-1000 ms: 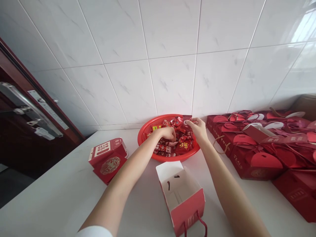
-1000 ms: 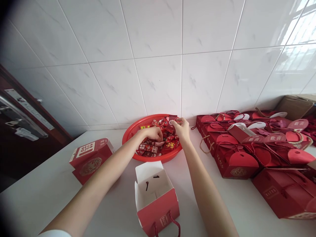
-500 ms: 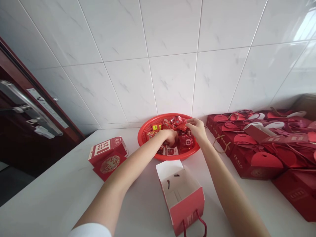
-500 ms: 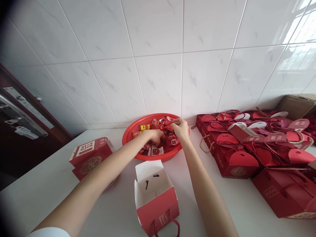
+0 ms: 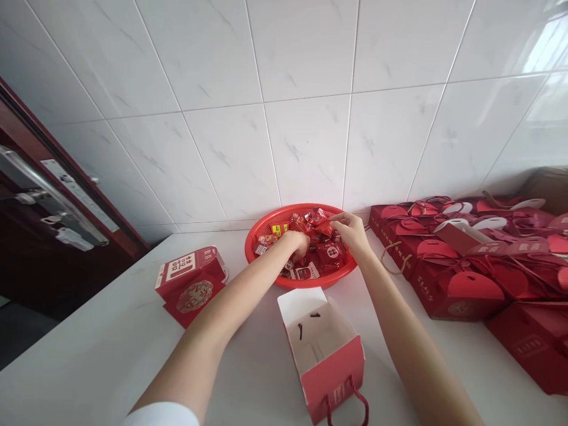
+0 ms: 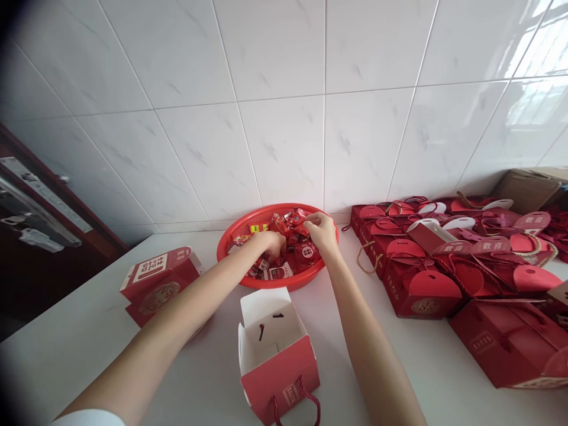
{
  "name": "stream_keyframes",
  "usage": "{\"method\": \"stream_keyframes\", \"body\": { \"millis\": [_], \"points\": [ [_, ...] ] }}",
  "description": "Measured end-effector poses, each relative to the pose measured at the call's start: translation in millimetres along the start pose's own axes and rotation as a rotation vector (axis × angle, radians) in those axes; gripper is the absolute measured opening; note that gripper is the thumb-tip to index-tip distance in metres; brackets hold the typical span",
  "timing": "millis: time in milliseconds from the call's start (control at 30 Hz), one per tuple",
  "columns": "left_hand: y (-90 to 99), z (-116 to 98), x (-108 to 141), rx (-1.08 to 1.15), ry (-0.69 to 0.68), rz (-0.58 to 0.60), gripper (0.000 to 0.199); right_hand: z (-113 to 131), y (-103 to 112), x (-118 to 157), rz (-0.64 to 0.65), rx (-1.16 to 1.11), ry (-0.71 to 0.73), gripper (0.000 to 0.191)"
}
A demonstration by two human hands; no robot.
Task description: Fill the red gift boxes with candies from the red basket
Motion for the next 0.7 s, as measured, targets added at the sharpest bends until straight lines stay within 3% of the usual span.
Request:
{"method": "stream_keyframes", "body": {
  "millis": [100,267,433,600,700],
  "points": [
    [0.0,8,15,-0.128,0.178,0.103,0.028,-1,-1,-1,0.006,-0.004,0.010,0.016],
    [29.8,-7,41,0.234,-0.094,-0.101,0.028,-5,-5,-4,0.033,-0.033,-0.002,0.013],
    [46.1,-15,49,0.459,-0.286,-0.268,0.037,-3,-9,-2,0.084,-0.026,-0.014,0.011],
    [47.4,-18,47,0.603,-0.438,-0.283,0.034,-2,-22,3,0.243,-0.043,-0.070,0.025],
    [49.5,-13,46,0.650,-0.435,-0.316,0.043,-1,-27,2,0.305,-0.120,-0.030,0.028]
  ]
}}
Point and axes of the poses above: each hand's wrist, its own x-axis away from the middle knuckle, its own y-axis out of the back of the hand, z = x × y, the point moved 8 cm from there along -x, towards the middle knuckle, and after that the axes turned 11 degrees about z, right-handed, at the moved point
